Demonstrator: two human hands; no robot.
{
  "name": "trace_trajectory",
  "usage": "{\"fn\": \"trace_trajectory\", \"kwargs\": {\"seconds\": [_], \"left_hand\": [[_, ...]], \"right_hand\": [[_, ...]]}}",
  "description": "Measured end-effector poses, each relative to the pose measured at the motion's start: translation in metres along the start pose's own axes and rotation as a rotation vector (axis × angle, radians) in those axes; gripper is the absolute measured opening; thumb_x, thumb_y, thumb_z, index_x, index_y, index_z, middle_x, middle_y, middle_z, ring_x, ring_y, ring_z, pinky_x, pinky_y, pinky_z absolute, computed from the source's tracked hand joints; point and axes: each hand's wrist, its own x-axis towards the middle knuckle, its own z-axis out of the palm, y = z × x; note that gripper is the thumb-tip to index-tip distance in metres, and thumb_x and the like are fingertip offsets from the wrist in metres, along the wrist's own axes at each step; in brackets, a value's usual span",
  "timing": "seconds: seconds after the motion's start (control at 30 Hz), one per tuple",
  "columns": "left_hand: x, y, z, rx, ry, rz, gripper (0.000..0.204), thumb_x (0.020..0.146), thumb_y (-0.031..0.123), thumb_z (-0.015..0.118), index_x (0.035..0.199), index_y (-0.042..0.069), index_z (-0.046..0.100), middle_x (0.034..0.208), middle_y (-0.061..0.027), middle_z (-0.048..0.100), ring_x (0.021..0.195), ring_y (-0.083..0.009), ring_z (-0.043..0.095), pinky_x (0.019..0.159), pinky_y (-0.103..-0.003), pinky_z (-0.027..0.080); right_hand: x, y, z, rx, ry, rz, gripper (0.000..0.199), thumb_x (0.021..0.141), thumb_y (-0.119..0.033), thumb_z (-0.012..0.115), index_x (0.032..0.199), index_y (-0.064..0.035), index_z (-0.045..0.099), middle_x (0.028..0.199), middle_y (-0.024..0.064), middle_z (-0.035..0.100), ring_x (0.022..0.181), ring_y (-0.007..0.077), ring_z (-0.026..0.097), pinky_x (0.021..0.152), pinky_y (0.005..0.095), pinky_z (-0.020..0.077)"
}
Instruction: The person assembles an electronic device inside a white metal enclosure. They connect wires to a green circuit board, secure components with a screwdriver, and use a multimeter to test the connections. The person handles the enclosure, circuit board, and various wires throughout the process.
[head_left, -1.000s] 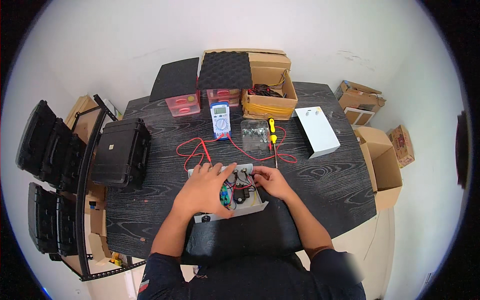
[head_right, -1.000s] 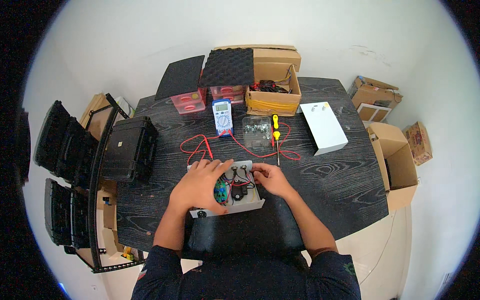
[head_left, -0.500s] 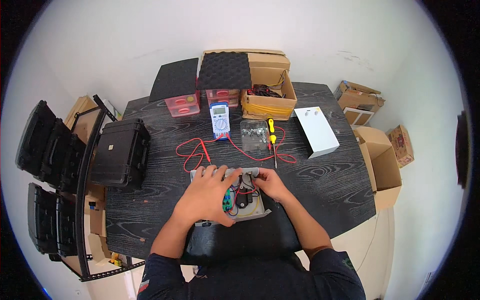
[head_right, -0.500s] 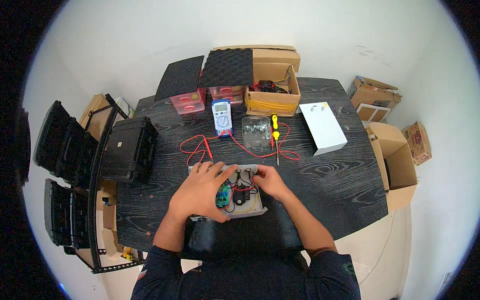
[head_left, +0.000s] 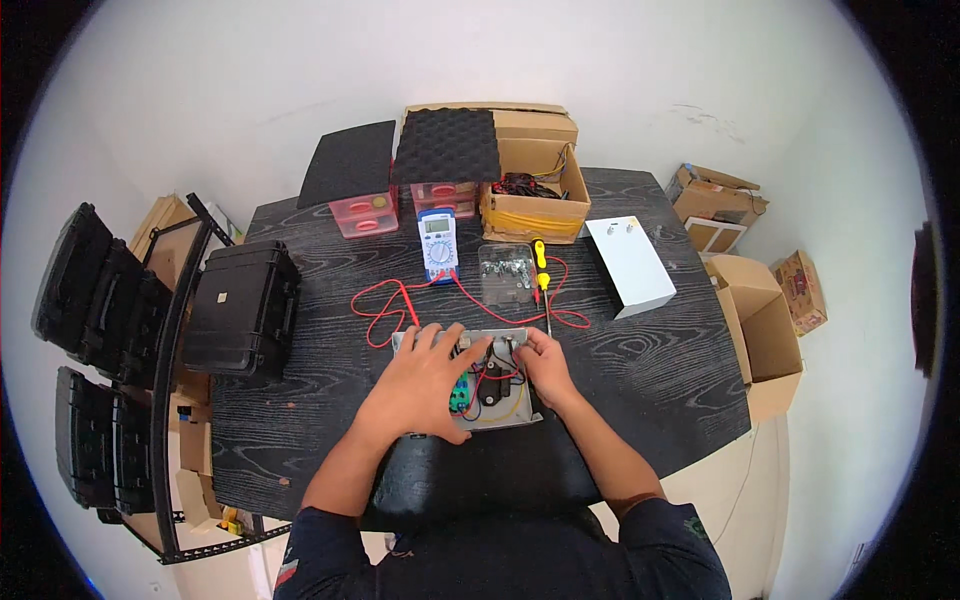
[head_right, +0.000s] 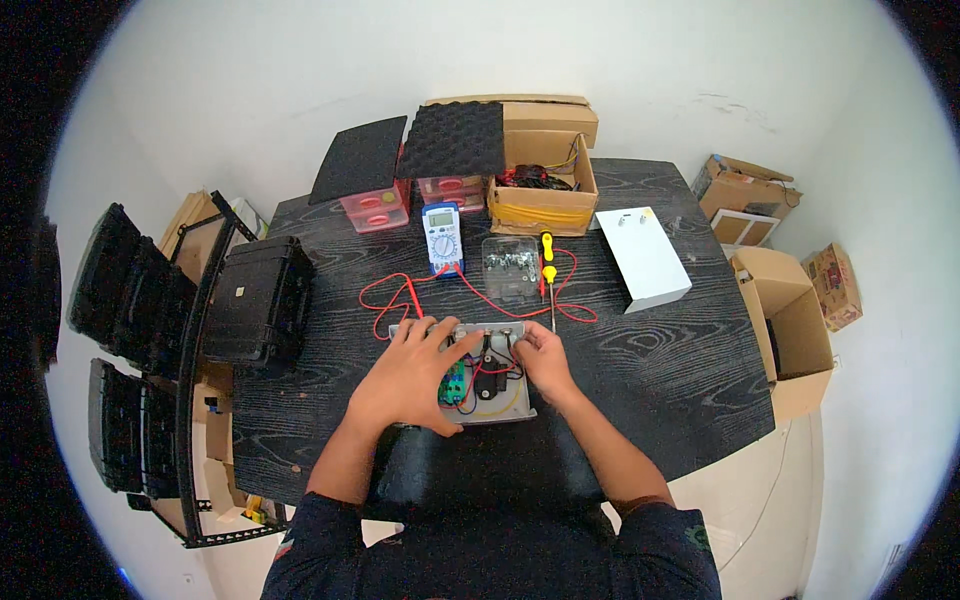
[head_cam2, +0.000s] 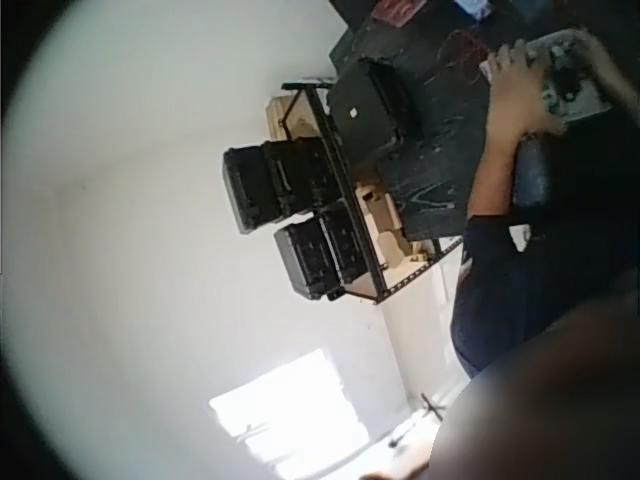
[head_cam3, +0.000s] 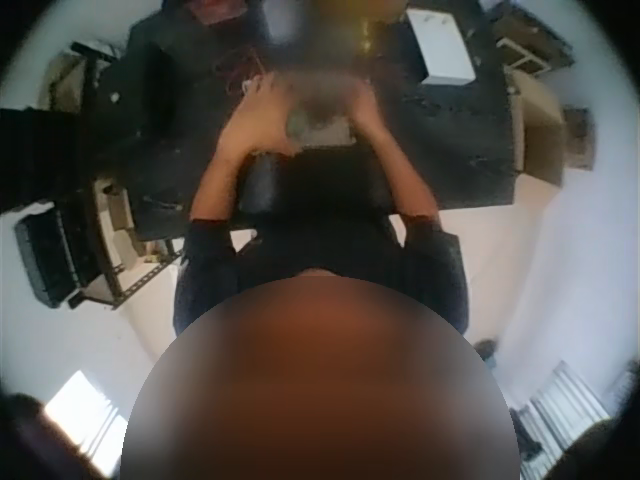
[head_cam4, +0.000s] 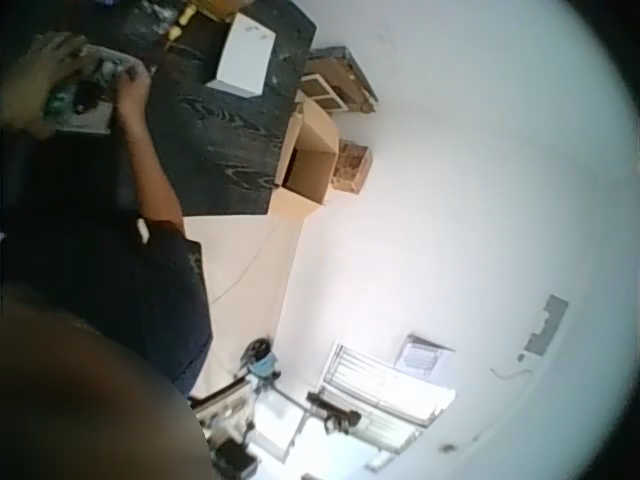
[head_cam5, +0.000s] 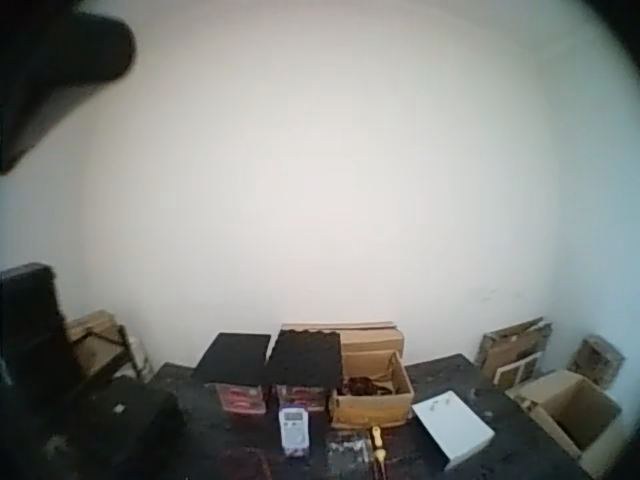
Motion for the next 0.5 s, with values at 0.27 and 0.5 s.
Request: {"fn": "trace_trajectory", "kwargs": {"seconds": [0.27, 0.5], "left_hand": [[-0.005, 0.012, -0.01, 0.014, 0.01, -0.008, 0.122, 0.05, 0.05, 0.093, 0.156, 0.013, 0.048, 0.148, -0.0232, 0.05, 0.136, -0.0454, 0.047, 0.118, -0.057, 0.032], [-0.001, -0.003, -0.008, -0.017, -0.02, -0.009, 0.123, 0.049, 0.05, 0.093, 0.156, 0.012, 0.047, 0.15, -0.0243, 0.048, 0.138, -0.0471, 0.045, 0.119, -0.057, 0.033]], "right_hand": [[0.002, 0.006, 0.002, -0.278, 0.039, -0.047, 0.029, 0.095, 0.012, 0.058, 0.119, 0.0002, 0.068, 0.102, 0.0029, 0.073, 0.085, 0.0048, 0.066, 0.068, 0.0225, 0.05], [0.001, -0.003, -0.01, 0.089, -0.016, 0.076, 0.026, 0.099, 0.003, 0.062, 0.125, 0.0024, 0.068, 0.108, 0.0076, 0.076, 0.091, 0.0109, 0.071, 0.08, 0.0255, 0.0564]]}}
